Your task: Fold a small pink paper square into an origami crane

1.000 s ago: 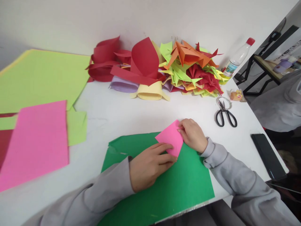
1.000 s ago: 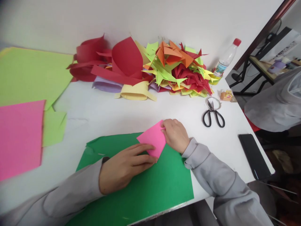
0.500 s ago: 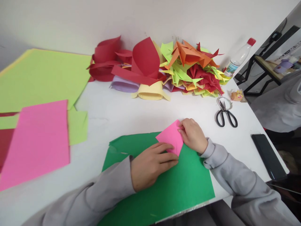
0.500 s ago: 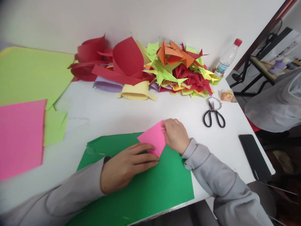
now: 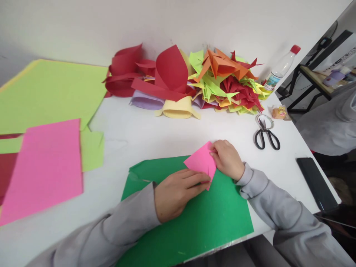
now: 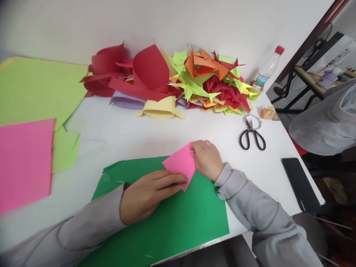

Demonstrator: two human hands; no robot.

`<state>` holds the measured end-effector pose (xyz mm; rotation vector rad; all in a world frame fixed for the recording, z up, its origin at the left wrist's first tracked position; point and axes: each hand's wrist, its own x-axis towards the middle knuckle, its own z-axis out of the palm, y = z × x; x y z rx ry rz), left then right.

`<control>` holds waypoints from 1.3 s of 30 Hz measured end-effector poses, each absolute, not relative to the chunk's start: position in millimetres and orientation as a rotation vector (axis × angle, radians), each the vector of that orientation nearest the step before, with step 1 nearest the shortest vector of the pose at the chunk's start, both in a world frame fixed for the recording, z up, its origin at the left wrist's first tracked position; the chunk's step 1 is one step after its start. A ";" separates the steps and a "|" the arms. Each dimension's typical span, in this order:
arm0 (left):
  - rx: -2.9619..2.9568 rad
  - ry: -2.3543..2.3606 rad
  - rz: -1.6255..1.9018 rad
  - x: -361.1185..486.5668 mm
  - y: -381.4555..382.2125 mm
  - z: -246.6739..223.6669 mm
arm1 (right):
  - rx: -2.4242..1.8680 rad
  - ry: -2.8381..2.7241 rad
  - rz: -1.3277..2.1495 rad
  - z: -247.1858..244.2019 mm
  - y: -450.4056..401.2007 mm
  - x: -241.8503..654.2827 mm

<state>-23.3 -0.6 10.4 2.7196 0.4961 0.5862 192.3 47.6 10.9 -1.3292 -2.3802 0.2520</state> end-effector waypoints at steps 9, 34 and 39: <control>2.775 0.475 0.576 -24.2 -0.8 -2.1 | -1.352 -2.389 0.252 10.2 48.1 191.6; 2.741 0.422 0.460 -31.5 0.9 11.1 | -1.342 -2.416 0.198 8.5 48.1 191.8; 2.755 0.416 0.467 -31.6 1.1 9.9 | -1.344 -2.420 0.206 9.6 47.8 191.7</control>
